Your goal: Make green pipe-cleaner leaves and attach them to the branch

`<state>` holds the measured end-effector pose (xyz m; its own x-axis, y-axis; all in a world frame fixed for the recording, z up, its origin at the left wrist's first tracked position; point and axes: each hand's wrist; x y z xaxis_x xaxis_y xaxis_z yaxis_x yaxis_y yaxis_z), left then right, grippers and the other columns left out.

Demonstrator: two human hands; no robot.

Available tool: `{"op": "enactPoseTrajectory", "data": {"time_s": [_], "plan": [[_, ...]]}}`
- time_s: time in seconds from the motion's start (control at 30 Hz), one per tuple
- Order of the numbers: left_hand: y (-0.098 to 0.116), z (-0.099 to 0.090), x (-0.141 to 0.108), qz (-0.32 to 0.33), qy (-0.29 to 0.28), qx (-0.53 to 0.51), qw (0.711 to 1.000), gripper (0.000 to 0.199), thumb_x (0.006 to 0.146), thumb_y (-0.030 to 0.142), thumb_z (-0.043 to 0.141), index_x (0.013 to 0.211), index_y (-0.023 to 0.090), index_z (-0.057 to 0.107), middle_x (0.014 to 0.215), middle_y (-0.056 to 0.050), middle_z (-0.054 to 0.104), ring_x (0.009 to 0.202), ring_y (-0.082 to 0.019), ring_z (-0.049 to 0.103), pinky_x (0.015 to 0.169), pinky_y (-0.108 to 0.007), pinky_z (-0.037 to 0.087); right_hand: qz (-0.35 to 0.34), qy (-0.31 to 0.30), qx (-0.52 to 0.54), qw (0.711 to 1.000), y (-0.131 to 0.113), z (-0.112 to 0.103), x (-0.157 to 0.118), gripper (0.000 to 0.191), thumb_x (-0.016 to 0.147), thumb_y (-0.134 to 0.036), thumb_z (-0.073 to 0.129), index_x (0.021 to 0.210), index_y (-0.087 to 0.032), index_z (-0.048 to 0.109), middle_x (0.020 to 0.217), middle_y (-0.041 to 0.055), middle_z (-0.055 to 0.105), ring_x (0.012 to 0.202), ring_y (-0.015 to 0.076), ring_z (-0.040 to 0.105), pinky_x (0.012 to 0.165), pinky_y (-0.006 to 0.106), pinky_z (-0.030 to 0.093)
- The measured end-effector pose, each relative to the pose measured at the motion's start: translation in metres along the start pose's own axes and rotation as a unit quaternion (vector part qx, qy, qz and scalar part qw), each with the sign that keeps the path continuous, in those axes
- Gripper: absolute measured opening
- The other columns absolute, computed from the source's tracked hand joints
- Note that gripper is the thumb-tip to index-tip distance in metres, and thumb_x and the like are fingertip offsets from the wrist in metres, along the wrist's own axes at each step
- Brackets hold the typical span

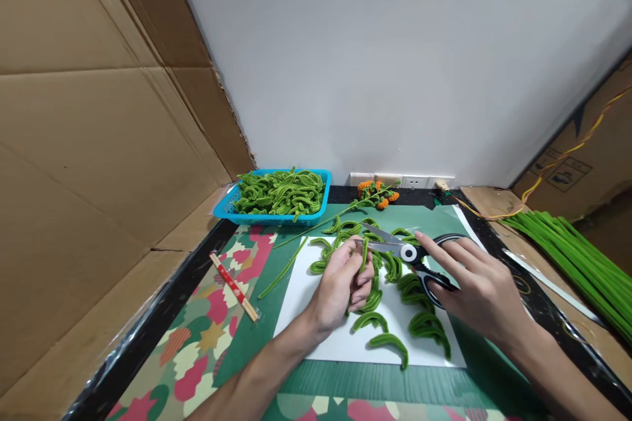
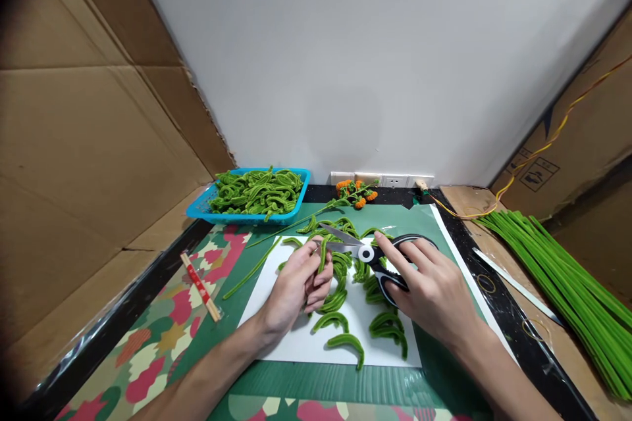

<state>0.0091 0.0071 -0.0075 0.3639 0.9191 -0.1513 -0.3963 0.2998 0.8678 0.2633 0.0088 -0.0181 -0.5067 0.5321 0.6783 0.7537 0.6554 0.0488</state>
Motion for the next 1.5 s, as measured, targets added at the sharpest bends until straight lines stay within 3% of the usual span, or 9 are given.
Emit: {"op": "enactPoseTrajectory", "data": {"time_s": [0.1, 0.23, 0.47, 0.73, 1.07, 1.23, 1.5], "plan": [[-0.004, 0.000, 0.002, -0.012, 0.002, 0.010, 1.000, 0.046, 0.090, 0.059, 0.075, 0.095, 0.022, 0.048, 0.063, 0.011, 0.046, 0.038, -0.003, 0.031, 0.032, -0.010, 0.027, -0.014, 0.000, -0.032, 0.999, -0.006, 0.002, -0.002, 0.057, 0.098, -0.014, 0.062, 0.155, -0.015, 0.055, 0.092, 0.0049, 0.069, 0.083, 0.0224, 0.060, 0.076, 0.034, 0.046], [-0.006, 0.001, 0.001, 0.015, -0.004, 0.029, 0.999, 0.038, 0.096, 0.055, 0.068, 0.096, 0.021, 0.050, 0.064, 0.007, 0.056, 0.037, -0.005, 0.040, 0.031, -0.014, 0.036, -0.017, -0.004, -0.058, 0.998, -0.010, 0.004, -0.003, 0.053, 0.099, -0.016, 0.063, 0.152, -0.015, 0.058, 0.090, 0.0036, 0.069, 0.078, 0.0206, 0.059, 0.073, 0.034, 0.045], [0.000, 0.004, -0.001, 0.065, 0.020, 0.050, 0.996, 0.029, 0.099, 0.045, 0.067, 0.104, 0.020, 0.053, 0.091, -0.001, 0.071, 0.042, -0.008, 0.056, 0.038, -0.021, 0.051, -0.007, -0.007, -0.049, 0.999, -0.009, 0.004, -0.003, 0.051, 0.098, -0.013, 0.062, 0.150, -0.013, 0.059, 0.091, 0.0049, 0.070, 0.080, 0.0215, 0.060, 0.073, 0.034, 0.045], [0.001, 0.004, 0.002, 0.115, 0.056, 0.078, 0.989, 0.033, 0.093, 0.043, 0.079, 0.097, 0.018, 0.057, 0.078, 0.002, 0.069, 0.042, -0.008, 0.058, 0.034, -0.017, 0.048, -0.011, -0.010, -0.032, 0.999, -0.014, 0.002, 0.000, 0.052, 0.098, -0.012, 0.062, 0.149, -0.011, 0.058, 0.092, 0.0062, 0.070, 0.082, 0.0231, 0.058, 0.076, 0.035, 0.045], [0.006, 0.012, -0.003, 0.089, 0.078, 0.060, 0.991, 0.037, 0.088, 0.042, 0.085, 0.096, 0.018, 0.059, 0.078, 0.003, 0.069, 0.044, -0.007, 0.058, 0.034, -0.015, 0.042, -0.016, 0.014, -0.025, 0.999, -0.012, 0.000, 0.003, 0.049, 0.101, -0.014, 0.060, 0.149, -0.011, 0.058, 0.092, 0.0069, 0.067, 0.081, 0.0234, 0.054, 0.075, 0.035, 0.045], [0.005, 0.010, -0.001, 0.107, 0.087, 0.068, 0.988, 0.039, 0.085, 0.041, 0.089, 0.092, 0.017, 0.059, 0.073, 0.003, 0.068, 0.045, -0.005, 0.055, 0.041, -0.014, 0.044, -0.019, 0.019, -0.031, 0.999, -0.014, -0.001, 0.002, 0.050, 0.101, -0.016, 0.061, 0.151, -0.013, 0.057, 0.092, 0.0066, 0.068, 0.080, 0.0230, 0.055, 0.075, 0.035, 0.045], [0.005, 0.010, -0.002, 0.080, 0.077, 0.065, 0.992, 0.039, 0.085, 0.044, 0.087, 0.092, 0.018, 0.059, 0.074, 0.003, 0.067, 0.042, -0.006, 0.053, 0.036, -0.015, 0.039, -0.036, 0.039, -0.055, 0.997, -0.018, -0.002, 0.000, 0.058, 0.099, -0.017, 0.063, 0.156, -0.015, 0.054, 0.086, 0.0040, 0.071, 0.071, 0.0197, 0.059, 0.069, 0.034, 0.042]]}}
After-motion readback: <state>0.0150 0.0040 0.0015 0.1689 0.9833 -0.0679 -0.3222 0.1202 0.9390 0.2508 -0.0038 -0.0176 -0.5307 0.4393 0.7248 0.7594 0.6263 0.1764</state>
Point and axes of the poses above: each hand's wrist, its own x-axis towards the middle knuckle, its own z-axis out of the palm, y = z × x
